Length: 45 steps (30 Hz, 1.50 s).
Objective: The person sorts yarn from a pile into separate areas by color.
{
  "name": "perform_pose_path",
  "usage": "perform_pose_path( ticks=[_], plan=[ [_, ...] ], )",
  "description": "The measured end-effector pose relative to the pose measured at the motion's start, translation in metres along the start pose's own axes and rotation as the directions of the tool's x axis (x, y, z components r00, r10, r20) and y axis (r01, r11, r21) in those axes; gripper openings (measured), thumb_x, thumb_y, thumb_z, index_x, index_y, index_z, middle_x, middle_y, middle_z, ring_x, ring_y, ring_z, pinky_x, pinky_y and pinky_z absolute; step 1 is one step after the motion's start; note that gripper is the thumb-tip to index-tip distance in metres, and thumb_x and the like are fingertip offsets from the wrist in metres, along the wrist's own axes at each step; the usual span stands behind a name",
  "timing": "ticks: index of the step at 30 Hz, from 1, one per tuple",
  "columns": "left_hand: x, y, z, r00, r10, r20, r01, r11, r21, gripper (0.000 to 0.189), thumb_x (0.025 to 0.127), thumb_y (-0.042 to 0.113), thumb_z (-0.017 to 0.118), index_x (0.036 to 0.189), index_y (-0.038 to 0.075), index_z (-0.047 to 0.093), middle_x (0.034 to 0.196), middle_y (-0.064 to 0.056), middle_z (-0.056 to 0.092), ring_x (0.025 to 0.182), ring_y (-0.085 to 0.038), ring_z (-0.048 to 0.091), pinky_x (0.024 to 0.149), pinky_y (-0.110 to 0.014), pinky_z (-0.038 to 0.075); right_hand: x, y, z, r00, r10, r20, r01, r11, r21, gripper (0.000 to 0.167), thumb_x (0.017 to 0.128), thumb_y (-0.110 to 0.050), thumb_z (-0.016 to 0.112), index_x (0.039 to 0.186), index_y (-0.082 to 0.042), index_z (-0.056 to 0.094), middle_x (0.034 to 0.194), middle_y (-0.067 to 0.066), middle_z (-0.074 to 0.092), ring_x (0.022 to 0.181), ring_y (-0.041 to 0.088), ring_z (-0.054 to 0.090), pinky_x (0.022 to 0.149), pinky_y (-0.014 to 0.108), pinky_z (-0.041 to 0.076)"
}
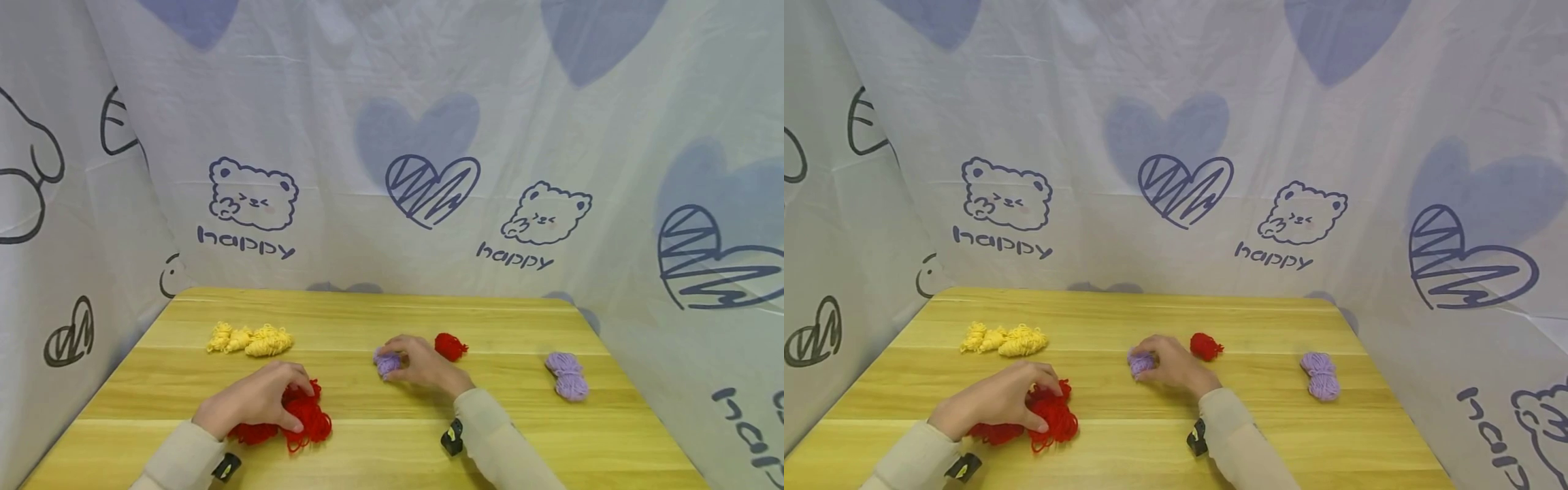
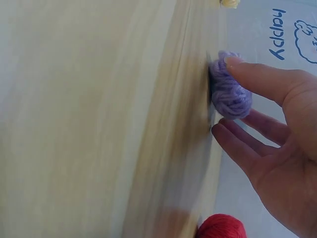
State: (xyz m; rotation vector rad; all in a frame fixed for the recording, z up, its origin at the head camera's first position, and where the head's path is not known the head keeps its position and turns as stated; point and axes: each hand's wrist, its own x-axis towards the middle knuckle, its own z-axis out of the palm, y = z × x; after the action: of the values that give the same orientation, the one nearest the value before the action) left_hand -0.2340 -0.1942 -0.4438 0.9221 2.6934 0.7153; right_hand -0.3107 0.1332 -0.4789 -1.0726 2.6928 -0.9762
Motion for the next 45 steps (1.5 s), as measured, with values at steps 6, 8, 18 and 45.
perform_pose_path(
  ticks=[6, 8, 18, 45],
  plan=[
    [-0.0008, 0.0004, 0.0006, 1.0, -0.009, 0.0, 0.009, 1.0, -0.002, 0.046, 0.074, 0.032, 0.094, 0.113, 0.015, 0.077, 0.115, 0.005, 0.069, 0.101, -0.016, 0.065, 0.087, -0.033, 0.058, 0.0005, -0.0004, 0.0018, 1.0, -0.007, -0.012, 0.007, 1.0, -0.012, 0.033, 0.089, -0.009, 0.08, 0.122, -0.009, 0.073, 0.125, 0.007, 0.071, 0.113, 0.021, 0.065, 0.097, 0.033, 0.059],
    [-0.0006, 0.0004, 0.0007, 1.0, -0.007, -0.001, 0.007, 1.0, -0.002, 0.046, 0.074, 0.032, 0.094, 0.113, 0.014, 0.077, 0.115, 0.004, 0.069, 0.101, -0.016, 0.065, 0.087, -0.033, 0.059, 0.0002, 0.0001, 0.0026, 1.0, 0.002, -0.018, -0.002, 1.0, -0.015, 0.032, 0.089, -0.009, 0.081, 0.12, -0.01, 0.074, 0.124, 0.006, 0.071, 0.11, 0.02, 0.065, 0.095, 0.031, 0.058],
    [-0.0004, 0.0002, 0.0014, 1.0, -0.006, -0.009, 0.006, 1.0, 0.0, 0.046, 0.073, 0.031, 0.094, 0.113, 0.013, 0.077, 0.117, 0.001, 0.069, 0.102, -0.018, 0.066, 0.087, -0.034, 0.059, -0.0014, 0.0029, 0.0073, 0.996, 0.072, -0.057, -0.072, 0.997, 0.005, 0.033, 0.085, -0.01, 0.084, 0.117, -0.014, 0.074, 0.117, 0.004, 0.07, 0.104, 0.018, 0.065, 0.087, 0.024, 0.058],
    [-0.0018, -0.0001, 0.0014, 1.0, -0.016, -0.011, 0.016, 1.0, 0.008, 0.045, 0.074, 0.031, 0.094, 0.112, 0.015, 0.077, 0.118, 0.002, 0.069, 0.103, -0.019, 0.066, 0.088, -0.036, 0.059, -0.0085, 0.0059, 0.0033, 0.994, 0.062, -0.084, -0.055, 0.995, 0.084, 0.031, 0.083, -0.009, 0.086, 0.113, -0.011, 0.079, 0.116, 0.006, 0.072, 0.1, 0.019, 0.07, 0.087, 0.031, 0.063]
  ],
)
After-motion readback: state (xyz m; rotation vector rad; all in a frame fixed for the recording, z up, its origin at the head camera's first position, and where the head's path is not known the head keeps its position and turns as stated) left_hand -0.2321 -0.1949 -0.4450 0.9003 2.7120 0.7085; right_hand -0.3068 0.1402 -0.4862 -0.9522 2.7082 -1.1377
